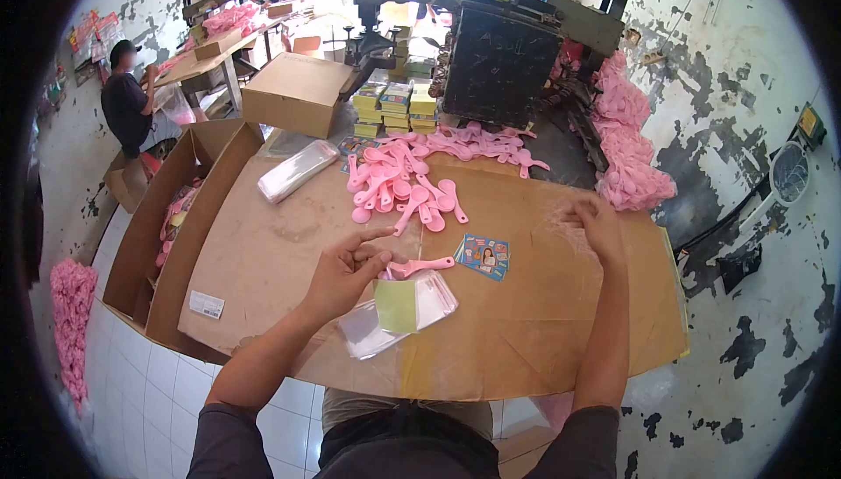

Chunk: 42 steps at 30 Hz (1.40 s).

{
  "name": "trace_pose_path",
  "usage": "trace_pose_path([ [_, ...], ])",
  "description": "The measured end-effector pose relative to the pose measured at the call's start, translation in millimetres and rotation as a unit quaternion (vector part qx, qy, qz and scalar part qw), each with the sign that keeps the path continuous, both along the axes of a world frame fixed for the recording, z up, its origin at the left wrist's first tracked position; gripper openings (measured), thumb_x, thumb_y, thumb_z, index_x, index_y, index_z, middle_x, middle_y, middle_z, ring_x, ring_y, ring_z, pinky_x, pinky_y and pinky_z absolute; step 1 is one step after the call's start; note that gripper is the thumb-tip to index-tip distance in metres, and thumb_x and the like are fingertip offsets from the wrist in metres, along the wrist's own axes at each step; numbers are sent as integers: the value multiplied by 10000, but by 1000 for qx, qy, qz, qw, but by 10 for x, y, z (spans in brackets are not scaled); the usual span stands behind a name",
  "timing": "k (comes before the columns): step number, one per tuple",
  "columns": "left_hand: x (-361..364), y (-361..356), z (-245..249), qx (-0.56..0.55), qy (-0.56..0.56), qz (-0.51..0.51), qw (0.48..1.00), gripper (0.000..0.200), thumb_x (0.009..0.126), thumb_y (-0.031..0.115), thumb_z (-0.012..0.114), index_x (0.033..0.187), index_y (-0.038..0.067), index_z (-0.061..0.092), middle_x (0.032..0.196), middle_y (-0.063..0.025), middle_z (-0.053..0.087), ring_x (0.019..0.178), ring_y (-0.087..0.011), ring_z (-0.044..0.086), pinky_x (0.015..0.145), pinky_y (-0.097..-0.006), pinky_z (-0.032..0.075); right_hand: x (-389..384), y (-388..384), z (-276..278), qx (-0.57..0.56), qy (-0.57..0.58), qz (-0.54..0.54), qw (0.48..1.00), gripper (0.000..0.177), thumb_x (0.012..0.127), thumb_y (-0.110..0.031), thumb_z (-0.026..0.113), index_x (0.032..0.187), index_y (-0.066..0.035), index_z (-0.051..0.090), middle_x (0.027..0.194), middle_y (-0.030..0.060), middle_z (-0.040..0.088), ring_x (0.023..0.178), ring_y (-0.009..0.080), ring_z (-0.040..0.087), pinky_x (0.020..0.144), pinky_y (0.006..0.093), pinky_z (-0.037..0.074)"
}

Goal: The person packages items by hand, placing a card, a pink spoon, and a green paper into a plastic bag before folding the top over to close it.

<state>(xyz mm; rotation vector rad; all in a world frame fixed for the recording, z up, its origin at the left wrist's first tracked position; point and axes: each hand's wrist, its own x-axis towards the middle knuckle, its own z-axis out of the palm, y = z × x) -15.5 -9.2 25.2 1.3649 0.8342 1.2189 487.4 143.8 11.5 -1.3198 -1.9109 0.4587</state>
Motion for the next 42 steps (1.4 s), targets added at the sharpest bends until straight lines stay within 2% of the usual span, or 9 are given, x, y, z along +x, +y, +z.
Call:
trace_pose_path([
  [1,-3,6,-12,4,5,3,1000,408,1046,73,606,1432,-29,522,1107,-146,759,982,-117,717,834,-248,567,198,57,-219,126,-207,-154,958,328,915,19,569,1242,20,584,1050,190,682,992,355,672,860,452,534],
  [4,27,12,-10,2,-6,-1,1000,410,1045,75,610,1427,-42,518,1108,-142,757,972,-109,711,832,-244,565,-167,-281,-54,260,-292,-205,897,427,863,63,554,1287,20,579,1190,260,653,1133,444,612,986,513,479],
  [7,72,29,-81,2,-15,6,1000,398,1047,78,608,1418,-41,524,1089,-141,762,953,-108,710,837,-250,567,-974,-636,260,201,-186,-170,947,434,889,39,566,1320,1,604,1181,205,686,1179,367,619,1050,459,456],
  [9,90,56,-143,1,-6,14,1000,391,1050,84,607,1412,-41,528,1066,-139,766,940,-109,710,839,-255,569,-1524,-808,310,154,-123,-35,980,437,924,-33,640,1358,-17,591,1182,176,695,1103,322,654,999,416,494],
  [10,96,53,-174,-4,3,19,1000,388,1051,88,606,1409,-41,529,1054,-137,769,934,-111,711,840,-258,570,-1791,-937,370,37,-68,55,995,405,945,-75,663,1342,-29,601,1138,149,694,1022,275,663,928,401,515],
  [13,146,37,-194,-9,8,28,1000,384,1054,105,609,1401,-40,534,1012,-127,775,924,-111,711,832,-267,580,-2417,-1182,304,-183,103,268,940,347,981,-133,700,1292,-5,615,1043,67,693,911,129,660,824,306,537],
  [16,129,41,-165,-20,1,29,999,389,1054,122,616,1399,-39,537,1025,-125,773,930,-113,713,818,-274,592,-2642,-1111,95,-252,249,325,877,359,980,-94,704,1305,22,606,1045,69,705,939,118,666,849,281,542],
  [40,32,130,-319,-29,41,-28,998,327,1031,171,664,1288,-30,686,1140,-120,757,981,-142,719,836,-307,613,-2446,-1004,-124,-255,306,223,890,170,980,-89,698,1107,9,754,1017,41,756,923,94,684,836,251,546],
  [42,5,137,-306,-48,1,-39,998,316,1036,170,653,1275,-34,691,1138,-127,756,984,-150,723,845,-315,613,-2408,-984,-124,-303,347,234,856,178,981,-104,702,1103,14,757,1020,45,757,926,96,682,846,254,544],
])
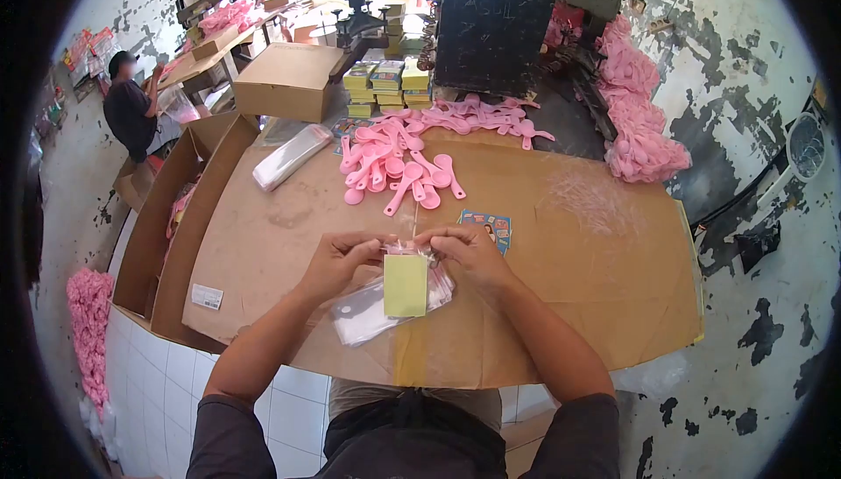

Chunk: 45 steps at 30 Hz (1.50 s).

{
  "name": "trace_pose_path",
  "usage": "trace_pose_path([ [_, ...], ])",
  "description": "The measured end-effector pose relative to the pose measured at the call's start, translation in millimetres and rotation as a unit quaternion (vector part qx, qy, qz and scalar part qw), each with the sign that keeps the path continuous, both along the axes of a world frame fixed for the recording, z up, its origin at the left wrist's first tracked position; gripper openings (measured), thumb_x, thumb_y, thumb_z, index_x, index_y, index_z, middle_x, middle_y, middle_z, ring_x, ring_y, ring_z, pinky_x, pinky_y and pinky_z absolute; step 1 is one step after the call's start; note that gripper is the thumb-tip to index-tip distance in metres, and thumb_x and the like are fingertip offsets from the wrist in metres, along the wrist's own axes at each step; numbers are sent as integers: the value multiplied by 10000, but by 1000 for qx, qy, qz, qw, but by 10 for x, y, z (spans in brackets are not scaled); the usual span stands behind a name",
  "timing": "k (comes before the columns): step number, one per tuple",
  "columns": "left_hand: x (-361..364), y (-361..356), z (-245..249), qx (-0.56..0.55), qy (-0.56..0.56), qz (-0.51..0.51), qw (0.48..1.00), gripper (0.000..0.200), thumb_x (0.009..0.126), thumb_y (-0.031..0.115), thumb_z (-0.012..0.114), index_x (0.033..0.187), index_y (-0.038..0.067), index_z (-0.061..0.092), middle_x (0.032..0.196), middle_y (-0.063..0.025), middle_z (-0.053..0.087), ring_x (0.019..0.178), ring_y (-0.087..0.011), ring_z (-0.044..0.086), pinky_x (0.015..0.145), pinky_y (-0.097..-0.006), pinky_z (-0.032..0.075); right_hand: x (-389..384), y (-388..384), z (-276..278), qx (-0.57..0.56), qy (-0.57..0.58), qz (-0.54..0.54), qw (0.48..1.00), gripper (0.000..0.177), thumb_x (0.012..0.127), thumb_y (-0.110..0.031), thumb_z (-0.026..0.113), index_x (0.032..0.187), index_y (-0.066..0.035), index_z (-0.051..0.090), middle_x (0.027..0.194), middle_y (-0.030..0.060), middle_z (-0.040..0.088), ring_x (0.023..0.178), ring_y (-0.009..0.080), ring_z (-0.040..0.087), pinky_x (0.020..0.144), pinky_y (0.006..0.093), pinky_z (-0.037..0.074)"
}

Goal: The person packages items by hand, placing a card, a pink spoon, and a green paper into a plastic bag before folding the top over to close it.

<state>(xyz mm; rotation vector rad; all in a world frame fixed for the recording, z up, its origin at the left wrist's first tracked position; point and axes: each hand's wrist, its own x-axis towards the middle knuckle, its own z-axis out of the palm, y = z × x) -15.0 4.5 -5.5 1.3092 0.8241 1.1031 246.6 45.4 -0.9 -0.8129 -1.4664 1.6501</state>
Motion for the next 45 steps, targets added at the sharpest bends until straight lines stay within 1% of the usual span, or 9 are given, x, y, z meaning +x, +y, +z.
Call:
trace_pose_path([
  [2,-20,21,-19,-43,-85,-18,995,307,1042,171,641,1259,-40,697,1135,-138,754,986,-157,726,852,-323,613,-6,-15,9,-8,-12,0,1000,185,978,-105,708,1105,21,755,1021,51,757,932,99,682,854,257,544],
  [16,13,26,15,-34,37,-18,999,316,1021,112,671,1300,-37,657,1137,-91,748,983,-114,718,836,-256,589,-24,-19,-21,25,-53,6,998,159,981,-36,679,1128,15,713,1071,43,716,983,111,679,885,270,541],
  [22,31,-2,41,-19,36,-11,999,322,1023,96,661,1310,-48,642,1163,-110,741,1008,-125,725,854,-257,600,-44,14,-93,175,-125,-21,976,198,973,-17,669,1166,23,683,1048,44,673,954,108,659,857,258,530],
  [26,7,20,39,-27,33,-7,999,346,1012,76,672,1330,-51,626,1176,-127,728,1017,-138,715,884,-275,597,-54,-33,-66,108,-41,25,993,231,952,-14,701,1179,19,673,1030,27,651,947,111,659,841,268,538],
  [31,60,20,-46,-13,-21,-24,999,571,996,56,686,1500,-25,429,1259,-149,680,1093,-171,692,950,-313,580,-45,-11,-133,59,-7,15,998,271,942,-4,716,1201,24,643,1167,39,607,943,116,669,840,280,553],
  [35,73,-15,-23,-18,7,-71,997,685,964,18,713,1538,-14,340,1294,-160,663,1136,-195,682,994,-342,566,-105,-62,-70,128,49,-67,988,277,922,-3,727,1188,-1,651,1233,81,587,1076,127,634,852,299,556],
  [38,60,-29,41,9,-3,-22,1000,637,963,35,723,1491,-49,378,1273,-163,680,1111,-176,686,936,-311,574,-112,-94,3,326,-10,-124,937,338,855,8,757,1178,-59,685,1254,111,596,1170,195,606,906,365,542],
  [40,39,-28,57,16,0,-9,1000,620,960,27,723,1479,-49,394,1274,-160,681,1103,-169,686,926,-307,574,-64,-130,140,545,-155,-165,807,388,799,8,778,1165,-103,714,1279,124,599,1214,249,588,952,411,514],
  [45,22,-19,44,16,10,-1,1000,606,951,5,716,1476,-45,418,1269,-154,683,1081,-156,686,909,-296,571,-84,-137,-21,604,-198,-160,755,416,735,-24,813,1127,-149,751,1323,102,602,1187,282,599,973,420,440],
])
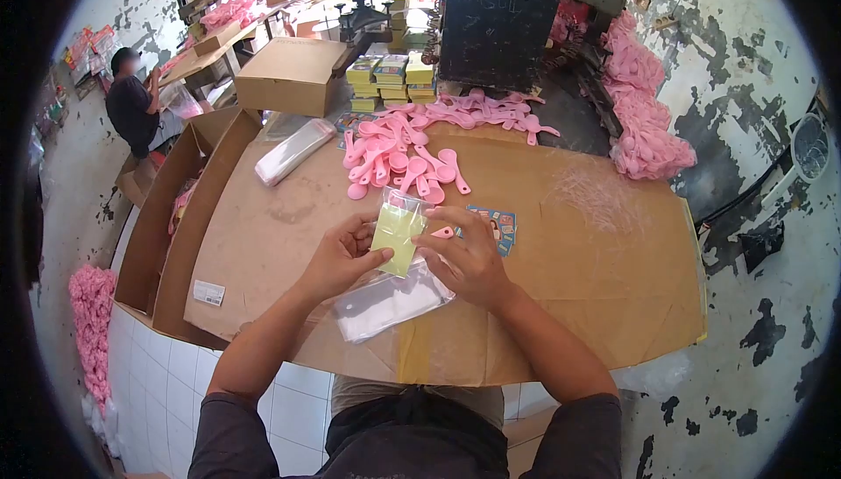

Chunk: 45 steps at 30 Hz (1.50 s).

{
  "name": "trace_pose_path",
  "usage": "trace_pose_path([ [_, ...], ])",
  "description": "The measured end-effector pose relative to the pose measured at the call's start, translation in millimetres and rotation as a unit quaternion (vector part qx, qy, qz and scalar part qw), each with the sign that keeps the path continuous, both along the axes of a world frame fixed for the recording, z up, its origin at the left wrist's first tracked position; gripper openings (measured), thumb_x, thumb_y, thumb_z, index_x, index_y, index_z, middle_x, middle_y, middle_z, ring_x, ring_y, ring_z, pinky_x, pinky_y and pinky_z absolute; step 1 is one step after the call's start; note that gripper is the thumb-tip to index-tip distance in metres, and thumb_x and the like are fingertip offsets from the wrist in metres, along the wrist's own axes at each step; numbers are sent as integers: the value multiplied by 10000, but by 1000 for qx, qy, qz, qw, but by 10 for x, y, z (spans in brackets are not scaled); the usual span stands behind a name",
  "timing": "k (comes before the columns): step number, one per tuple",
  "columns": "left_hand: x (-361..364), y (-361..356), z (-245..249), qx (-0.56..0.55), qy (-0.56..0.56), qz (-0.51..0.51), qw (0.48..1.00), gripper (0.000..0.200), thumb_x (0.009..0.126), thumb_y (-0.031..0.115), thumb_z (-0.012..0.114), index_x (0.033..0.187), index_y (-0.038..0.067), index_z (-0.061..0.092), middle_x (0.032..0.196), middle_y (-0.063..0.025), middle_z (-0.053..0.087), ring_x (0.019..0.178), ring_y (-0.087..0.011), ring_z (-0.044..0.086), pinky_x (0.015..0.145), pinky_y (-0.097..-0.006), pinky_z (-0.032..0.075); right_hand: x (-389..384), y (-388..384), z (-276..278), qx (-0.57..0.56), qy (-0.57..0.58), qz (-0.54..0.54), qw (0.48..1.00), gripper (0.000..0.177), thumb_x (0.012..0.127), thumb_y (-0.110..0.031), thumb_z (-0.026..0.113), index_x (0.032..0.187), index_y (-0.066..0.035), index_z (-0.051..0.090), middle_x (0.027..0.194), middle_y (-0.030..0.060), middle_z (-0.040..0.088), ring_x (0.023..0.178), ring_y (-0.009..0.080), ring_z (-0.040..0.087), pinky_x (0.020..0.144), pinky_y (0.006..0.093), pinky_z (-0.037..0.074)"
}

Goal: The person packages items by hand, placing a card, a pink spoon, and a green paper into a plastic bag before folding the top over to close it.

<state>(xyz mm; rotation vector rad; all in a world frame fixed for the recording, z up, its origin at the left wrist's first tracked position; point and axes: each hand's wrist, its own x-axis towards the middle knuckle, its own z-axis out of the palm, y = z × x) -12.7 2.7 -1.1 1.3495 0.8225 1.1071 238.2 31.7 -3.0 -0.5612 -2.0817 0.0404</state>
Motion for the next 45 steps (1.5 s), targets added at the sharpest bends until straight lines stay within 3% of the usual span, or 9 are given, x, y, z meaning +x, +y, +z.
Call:
trace_pose_path([
  [4,8,-11,13,3,10,4,1000,593,944,-7,708,1473,-39,441,1260,-140,687,1071,-148,684,908,-289,566,6,-5,26,27,-21,-11,999,357,718,1,820,1055,-103,766,1285,122,609,1176,308,596,990,425,477],
  [7,5,-14,10,12,24,0,1000,571,944,-5,703,1464,-31,467,1244,-127,691,1066,-142,682,906,-287,562,5,-22,36,38,-17,-26,999,416,723,-43,830,1113,-171,766,1307,76,624,1181,263,607,967,412,426],
  [19,-11,-41,32,35,99,19,994,548,920,55,725,1431,-12,536,1201,-102,710,1030,-122,682,879,-279,551,-18,-44,41,78,-45,-43,995,346,724,-83,844,1049,-180,781,1292,60,639,1204,275,600,971,415,416],
  [28,11,-61,-1,62,118,27,991,560,889,51,730,1418,-6,556,1168,-97,722,995,-114,682,840,-274,551,-30,-77,79,85,-104,-51,990,269,773,-85,801,1027,-105,714,1306,74,622,1223,278,589,1018,421,422],
  [32,42,-64,-1,53,100,30,993,557,877,45,733,1407,-8,568,1137,-99,727,972,-114,684,830,-269,552,-44,-45,9,81,-95,-43,991,294,797,-60,772,1065,-83,653,1312,79,608,1226,288,587,1029,435,418],
  [41,-29,0,-101,94,222,49,969,483,869,77,732,1341,25,641,1028,-49,747,855,-70,646,787,-269,547,-13,-36,23,27,22,10,999,289,858,-14,707,1100,-82,565,1268,119,657,1195,321,623,1005,441,421],
  [45,-15,-7,-114,60,140,39,988,447,898,77,716,1333,6,640,1044,-42,735,854,-63,631,771,-262,539,-34,-70,135,39,-40,33,998,294,853,-2,705,1094,-88,561,1347,114,660,1293,304,606,1037,432,421],
])
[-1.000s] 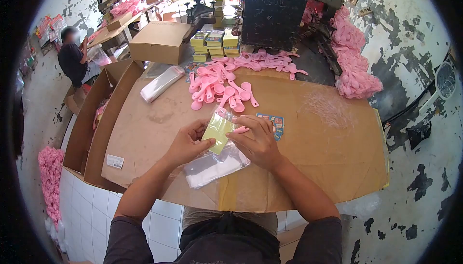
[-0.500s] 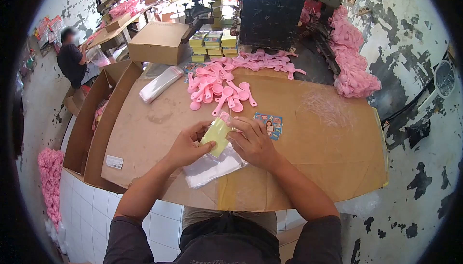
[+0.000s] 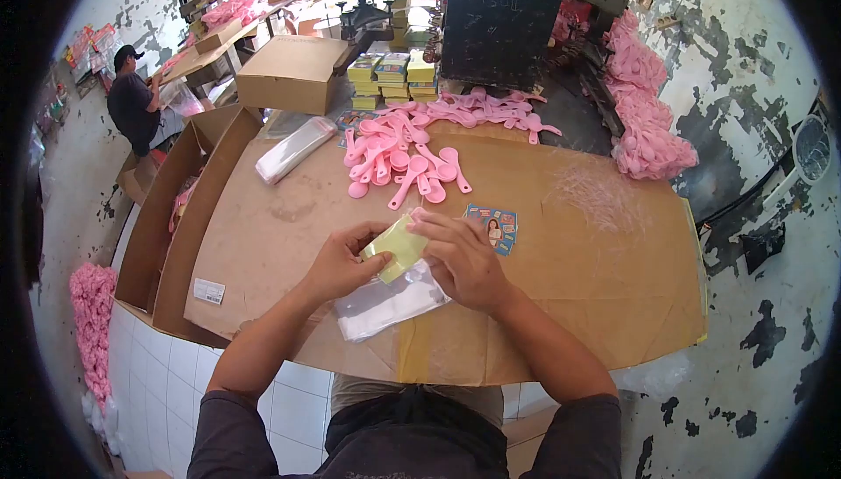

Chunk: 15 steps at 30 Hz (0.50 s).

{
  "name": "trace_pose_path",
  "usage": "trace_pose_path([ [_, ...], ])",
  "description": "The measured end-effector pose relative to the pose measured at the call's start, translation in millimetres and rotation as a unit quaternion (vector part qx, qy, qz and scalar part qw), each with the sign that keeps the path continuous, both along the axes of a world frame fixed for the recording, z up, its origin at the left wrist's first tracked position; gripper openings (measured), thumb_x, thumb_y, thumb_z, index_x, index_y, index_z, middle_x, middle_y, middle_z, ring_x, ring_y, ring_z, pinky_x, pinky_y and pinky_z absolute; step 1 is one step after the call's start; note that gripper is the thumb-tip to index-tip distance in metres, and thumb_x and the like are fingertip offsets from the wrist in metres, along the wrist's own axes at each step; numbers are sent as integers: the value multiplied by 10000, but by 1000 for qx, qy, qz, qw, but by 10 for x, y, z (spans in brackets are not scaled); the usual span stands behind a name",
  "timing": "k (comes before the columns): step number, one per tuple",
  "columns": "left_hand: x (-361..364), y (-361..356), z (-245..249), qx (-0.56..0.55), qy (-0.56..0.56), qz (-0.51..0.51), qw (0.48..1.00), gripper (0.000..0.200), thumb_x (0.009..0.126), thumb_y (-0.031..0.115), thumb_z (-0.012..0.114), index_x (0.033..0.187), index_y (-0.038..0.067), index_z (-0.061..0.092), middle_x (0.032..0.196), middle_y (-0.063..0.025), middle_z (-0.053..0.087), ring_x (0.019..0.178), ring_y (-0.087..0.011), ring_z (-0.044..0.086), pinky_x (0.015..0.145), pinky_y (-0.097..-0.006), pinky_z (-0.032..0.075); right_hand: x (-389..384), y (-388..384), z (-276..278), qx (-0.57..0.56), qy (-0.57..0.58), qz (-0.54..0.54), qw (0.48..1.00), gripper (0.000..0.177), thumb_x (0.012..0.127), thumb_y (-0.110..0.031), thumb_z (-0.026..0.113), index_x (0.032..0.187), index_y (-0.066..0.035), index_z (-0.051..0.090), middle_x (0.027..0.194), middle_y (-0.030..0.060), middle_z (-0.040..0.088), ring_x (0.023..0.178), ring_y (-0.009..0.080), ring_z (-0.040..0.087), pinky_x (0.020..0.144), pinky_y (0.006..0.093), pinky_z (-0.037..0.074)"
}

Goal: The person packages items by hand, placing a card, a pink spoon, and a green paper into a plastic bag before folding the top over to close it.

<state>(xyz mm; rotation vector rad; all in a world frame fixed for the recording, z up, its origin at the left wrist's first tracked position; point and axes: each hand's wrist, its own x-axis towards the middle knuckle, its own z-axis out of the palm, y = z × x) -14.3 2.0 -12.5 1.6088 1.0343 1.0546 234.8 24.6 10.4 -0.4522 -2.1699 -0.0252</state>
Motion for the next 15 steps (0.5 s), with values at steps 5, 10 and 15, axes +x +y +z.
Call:
trace_pose_path([
  [5,-28,-13,97,-58,-27,-18,998,413,941,16,699,1340,-44,610,1189,-75,699,1043,-95,643,908,-272,539,-7,-30,0,19,-59,-2,998,321,825,-1,719,1091,-94,565,1410,87,646,1370,270,570,1092,418,410],
  [10,-42,-20,122,-68,-49,-29,996,399,950,17,692,1336,-48,614,1186,-74,701,1047,-97,647,908,-270,542,-10,-32,5,31,-73,-9,997,301,818,-16,732,1066,-98,581,1411,74,647,1369,272,569,1092,415,414],
  [15,-45,-21,119,-69,-63,-31,995,396,956,33,698,1334,-55,616,1192,-77,702,1043,-99,654,904,-265,544,-26,-38,22,49,-99,-27,994,288,819,-27,730,1059,-99,587,1413,63,646,1368,257,569,1098,414,408],
])
